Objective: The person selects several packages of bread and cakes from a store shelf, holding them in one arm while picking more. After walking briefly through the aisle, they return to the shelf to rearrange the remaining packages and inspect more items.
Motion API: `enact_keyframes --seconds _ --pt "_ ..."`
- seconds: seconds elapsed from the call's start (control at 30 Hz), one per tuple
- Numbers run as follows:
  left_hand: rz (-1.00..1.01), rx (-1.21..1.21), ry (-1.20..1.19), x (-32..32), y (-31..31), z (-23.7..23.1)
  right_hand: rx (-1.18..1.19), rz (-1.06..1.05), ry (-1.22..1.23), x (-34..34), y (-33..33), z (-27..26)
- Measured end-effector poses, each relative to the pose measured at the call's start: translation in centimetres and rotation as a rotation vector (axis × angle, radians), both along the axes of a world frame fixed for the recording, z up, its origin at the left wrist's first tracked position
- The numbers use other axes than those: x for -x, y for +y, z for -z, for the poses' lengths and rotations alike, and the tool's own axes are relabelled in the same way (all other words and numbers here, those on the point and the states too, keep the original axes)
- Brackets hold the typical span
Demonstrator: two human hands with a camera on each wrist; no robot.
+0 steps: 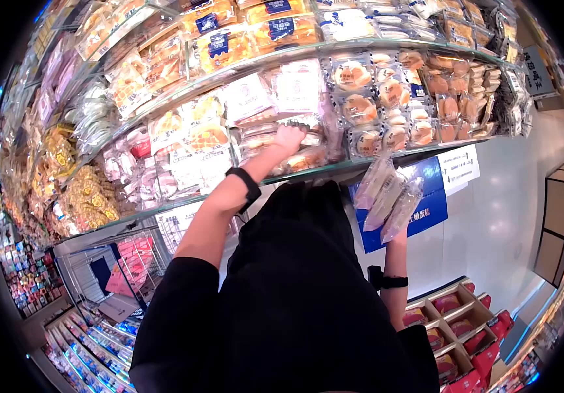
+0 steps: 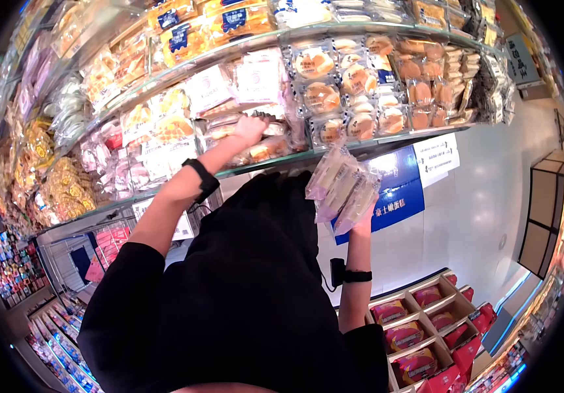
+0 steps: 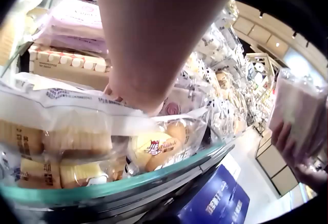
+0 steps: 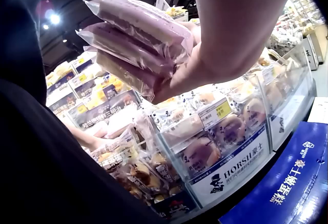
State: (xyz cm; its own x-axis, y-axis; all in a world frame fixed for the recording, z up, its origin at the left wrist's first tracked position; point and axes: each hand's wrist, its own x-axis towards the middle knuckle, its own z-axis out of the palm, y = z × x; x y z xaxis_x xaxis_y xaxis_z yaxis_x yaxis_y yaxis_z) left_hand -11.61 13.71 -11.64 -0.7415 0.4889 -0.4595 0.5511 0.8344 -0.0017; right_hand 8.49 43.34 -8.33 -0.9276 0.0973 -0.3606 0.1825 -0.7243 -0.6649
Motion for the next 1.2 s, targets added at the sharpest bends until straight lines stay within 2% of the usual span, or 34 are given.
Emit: enact_keyframes --seconds 0.07,0.13,0.2,0.3,0.37,0.4,0.47,0.63,0.67,0.7,0.77,0.83,0.87,0.9,0.97,1.0,1.03,1.1,1.13,1.2 --pt "0.017 -0.089 0.043 -0.1 -0.5 -1.5 0.051 -0.016 -0.014 -0.3 0.1 0.0" --pt "0.039 -0.180 0.091 -0.8 -1.7 -4.7 0.074 -0.023 -0.027 -0.4 0.2 0.1" --pt "0.057 -0.271 0.144 -1.3 -2.7 -8.3 0.201 -0.045 0.055 -0.4 0.2 -0.1" --pt "-0.332 -0.713 -0.193 -1.3 -5.1 -11.4 0.169 -0.059 0.049 0.3 0.2 -0.2" --pt "-0.242 -0.992 -0.252 -0.8 -7.5 -9.9 0.134 -0.085 0.040 1.1 0.0 -0.5" --pt "-0.254 -0.993 -0.240 -1.1 -7.5 -11.5 0.106 -0.095 0.036 1.5 -0.3 -0.8" --pt "-0.637 -1.070 -0.771 -1.9 -7.7 -14.6 0.037 -0.115 0.045 2.7 -1.0 -1.6" --pt "-0.635 -1.083 -0.850 -3.3 -8.7 -14.4 -0.200 -0.158 0.090 5.6 -4.1 -4.9" --pt "-0.569 -1.058 -0.808 -3.4 -8.7 -14.1 -0.029 -0.176 0.023 5.8 -5.0 -7.5" --pt "-0.501 -1.031 -0.768 -3.5 -8.6 -13.8 -0.028 -0.177 0.020 5.8 -5.7 -8.6" --pt "-0.507 -1.037 -0.789 -4.0 -7.5 -14.2 -0.002 -0.281 -0.044 6.4 -6.7 -10.2" --pt "-0.632 -1.025 -0.907 -4.6 -6.1 -15.2 0.020 -0.381 -0.106 7.5 -7.0 -10.8" --pt "-0.722 -1.037 -0.976 -4.9 -5.7 -15.7 0.040 -0.498 -0.031 8.5 -7.0 -10.0" --pt "-0.717 -1.038 -0.978 -4.8 -5.6 -15.2 0.059 -0.616 0.043 9.5 -7.0 -8.6" --pt "-0.616 -0.995 -0.977 -4.6 -5.7 -13.8 0.107 -0.664 0.032 10.6 -6.5 -5.6" --pt "-0.627 -0.984 -0.976 -4.6 -5.5 -14.4 0.160 -0.714 0.022 10.7 -6.4 -4.3" --pt "-0.629 -0.985 -0.975 -4.6 -5.3 -14.2 0.160 -0.716 0.023 10.5 -6.6 -3.4" --pt "-0.670 -1.008 -0.963 -4.6 -5.0 -13.9 0.221 -0.562 -0.200 9.9 -6.9 -1.9" --pt "-0.669 -1.007 -0.962 -4.5 -4.9 -14.0 0.222 -0.561 -0.198 9.7 -7.0 -1.4" --pt "-0.773 -1.042 -1.083 -4.4 -4.8 -14.0 0.567 -0.549 -0.146 9.4 -7.1 -0.6"
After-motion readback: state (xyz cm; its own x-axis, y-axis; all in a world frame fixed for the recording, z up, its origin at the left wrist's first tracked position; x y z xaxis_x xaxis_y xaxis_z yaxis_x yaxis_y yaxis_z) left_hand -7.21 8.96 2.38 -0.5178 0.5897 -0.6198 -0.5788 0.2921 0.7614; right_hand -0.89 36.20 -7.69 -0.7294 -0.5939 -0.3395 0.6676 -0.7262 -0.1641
